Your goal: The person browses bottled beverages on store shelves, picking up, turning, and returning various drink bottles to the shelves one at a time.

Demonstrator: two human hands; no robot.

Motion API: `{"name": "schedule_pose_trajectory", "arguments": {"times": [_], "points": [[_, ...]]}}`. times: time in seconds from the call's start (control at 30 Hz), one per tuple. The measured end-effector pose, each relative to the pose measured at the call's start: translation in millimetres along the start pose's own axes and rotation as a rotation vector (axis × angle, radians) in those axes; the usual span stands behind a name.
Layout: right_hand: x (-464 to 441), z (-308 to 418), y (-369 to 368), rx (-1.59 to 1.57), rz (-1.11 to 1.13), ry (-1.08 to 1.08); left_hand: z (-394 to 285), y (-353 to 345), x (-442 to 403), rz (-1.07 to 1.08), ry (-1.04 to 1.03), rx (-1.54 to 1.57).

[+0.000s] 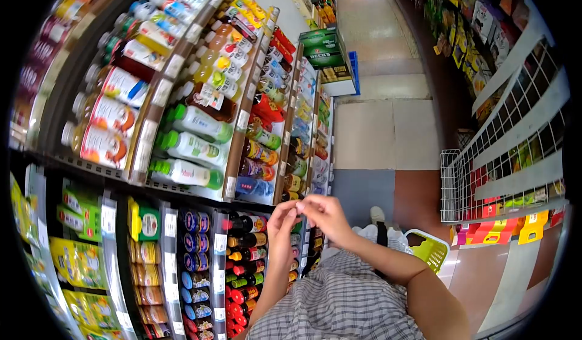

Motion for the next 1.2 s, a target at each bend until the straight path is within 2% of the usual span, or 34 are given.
{"name": "schedule_pose_trajectory", "arguments": {"times": [0.13, 0.2, 0.37, 0.47, 0.7, 0.8, 0.93, 1.1, 1.2], "points": [[-46.8, -10.4, 39.5, -0.054, -0.091, 0.028, 3.1, -26.6, -47.8, 0.027, 0.064, -0.117], [-62.3, -8.8, 51.5, 0.048, -0.074, 0.007, 7.1, -28.6, -67.9, 0.017, 0.095, -0.162], [-103.5, -13.6, 69.0, 0.107, -0.084, 0.012, 27.7, -12.5, -119.9, -0.068, 0.110, -0.216], [-136.2, -16.4, 72.1, 0.163, -0.123, 0.122, 37.4, 2.3, -151.2, -0.109, 0.122, -0.222], [-221.9, -37.9, 52.2, 0.266, -0.052, 0.153, 53.0, 40.5, -223.0, -0.217, 0.101, -0.148], [-251.5, -45.2, 52.0, 0.298, -0.059, 0.172, 51.2, 51.7, -249.3, -0.284, 0.001, -0.342], [-274.0, -62.5, 55.9, 0.317, -0.043, 0.157, 26.4, 39.3, -269.7, -0.353, -0.311, -1.041], [-306.3, -66.0, 64.7, 0.389, 0.019, 0.129, 43.5, 45.2, -298.7, -0.428, -0.263, -1.120], [-323.3, -72.4, 63.4, 0.423, 0.046, 0.152, 46.9, 35.1, -307.0, -0.486, -0.148, -1.395]]}}
Point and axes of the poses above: each hand's wrist, its own x-axis away from the middle knuckle, its own y-axis out of the back of the hand, z = x × y, the point moved 7 cm from there along -x, towards the middle knuckle, and after that the axes turned 5 degrees about x, right-handed, at the moved point
